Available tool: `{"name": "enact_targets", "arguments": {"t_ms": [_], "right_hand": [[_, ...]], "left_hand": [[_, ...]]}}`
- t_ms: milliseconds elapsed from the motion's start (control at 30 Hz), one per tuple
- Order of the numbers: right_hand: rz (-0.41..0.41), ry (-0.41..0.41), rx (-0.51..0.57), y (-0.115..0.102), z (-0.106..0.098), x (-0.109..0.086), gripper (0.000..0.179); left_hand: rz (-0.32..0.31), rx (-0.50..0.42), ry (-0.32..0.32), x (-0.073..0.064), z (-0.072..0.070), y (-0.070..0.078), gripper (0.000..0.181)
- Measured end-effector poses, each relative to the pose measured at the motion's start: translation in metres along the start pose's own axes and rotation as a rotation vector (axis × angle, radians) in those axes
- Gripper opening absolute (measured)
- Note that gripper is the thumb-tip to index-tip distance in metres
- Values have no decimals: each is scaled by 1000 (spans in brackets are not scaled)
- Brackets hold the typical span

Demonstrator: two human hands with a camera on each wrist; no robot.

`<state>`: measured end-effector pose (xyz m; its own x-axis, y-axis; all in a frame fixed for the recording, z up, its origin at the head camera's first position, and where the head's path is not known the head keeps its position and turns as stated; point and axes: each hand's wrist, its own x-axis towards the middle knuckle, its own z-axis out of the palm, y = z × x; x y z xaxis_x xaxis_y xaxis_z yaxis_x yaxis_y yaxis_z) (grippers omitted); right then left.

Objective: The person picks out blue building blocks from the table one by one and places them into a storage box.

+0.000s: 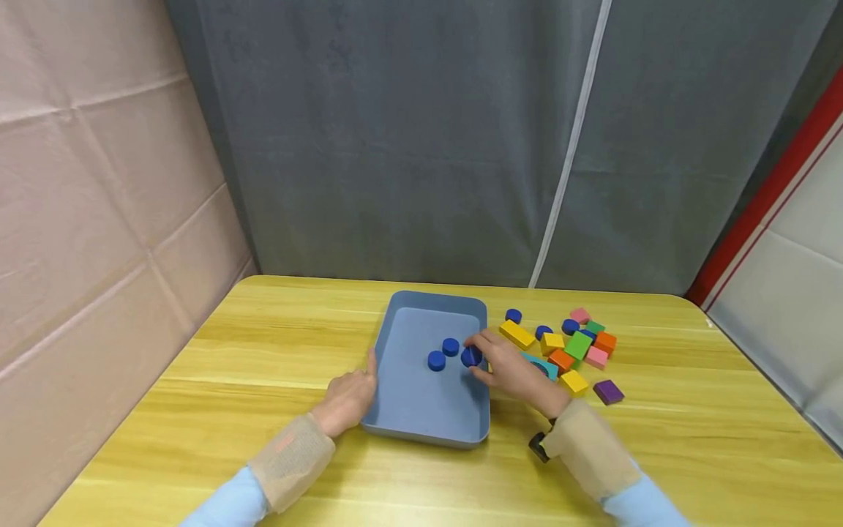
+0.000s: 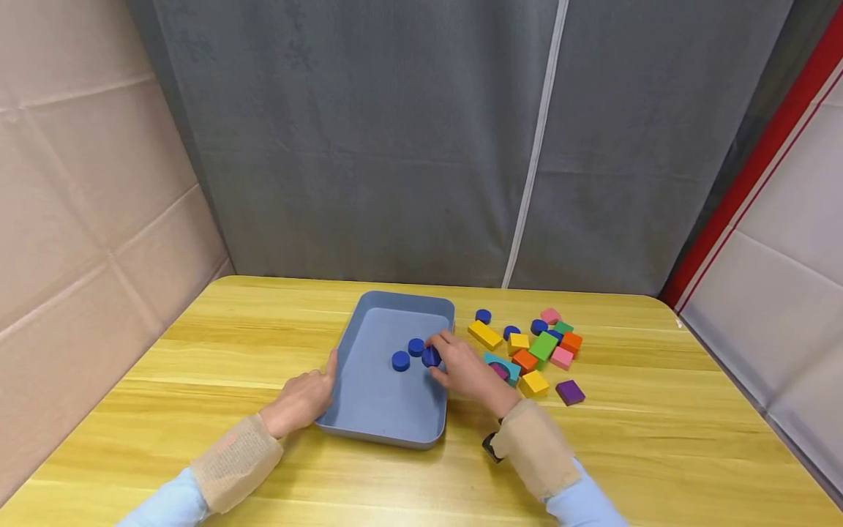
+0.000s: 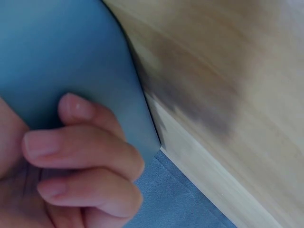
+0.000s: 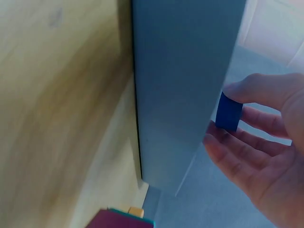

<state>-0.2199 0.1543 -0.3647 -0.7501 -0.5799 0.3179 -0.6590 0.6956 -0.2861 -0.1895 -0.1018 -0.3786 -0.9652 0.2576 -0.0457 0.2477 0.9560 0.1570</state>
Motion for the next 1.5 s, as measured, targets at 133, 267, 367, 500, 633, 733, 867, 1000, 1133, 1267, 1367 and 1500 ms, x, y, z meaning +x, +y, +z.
{"name": "enact_targets", "arguments": {"t_ms": [133, 267, 367, 500, 633, 733, 867, 1000, 1133, 1267, 1367, 1500], "right_hand": [[8, -58, 23, -6, 5, 3, 33], [24, -113, 43, -12, 9, 4, 34], [13, -122, 41, -15, 11, 5, 33], [-10, -132, 41, -16, 13, 5, 33], [-27, -156, 36, -18, 15, 4, 34], [-35, -175, 30, -19, 17, 5, 33], [-50, -208, 16, -21, 21, 5, 34], [-62, -242, 12, -21, 23, 4, 34], [-67, -262, 10, -23, 25, 4, 33], [-88, -272, -2, -23, 25, 2, 31], [-95, -290, -13, -24, 26, 1, 30], [-89, -312, -18, -25, 26, 1, 30]], "left_hand": [[-2, 4, -2, 0, 0, 0, 62], [3, 8, 8, 0, 0, 0, 61], [8, 0, 8, -1, 0, 0, 61], [9, -13, -2, -2, 0, -1, 64], [6, -2, 1, -1, 0, -1, 64], [7, 5, 5, -2, 0, -1, 63], [5, -6, 3, -3, -2, 1, 64], [1, -25, 1, -2, -1, 1, 66], [10, -7, 15, -2, 2, -1, 69], [2, -14, 7, -2, 0, 1, 65], [6, -11, 5, -3, -1, 2, 63], [6, -1, -2, -3, -2, 1, 63]]}}
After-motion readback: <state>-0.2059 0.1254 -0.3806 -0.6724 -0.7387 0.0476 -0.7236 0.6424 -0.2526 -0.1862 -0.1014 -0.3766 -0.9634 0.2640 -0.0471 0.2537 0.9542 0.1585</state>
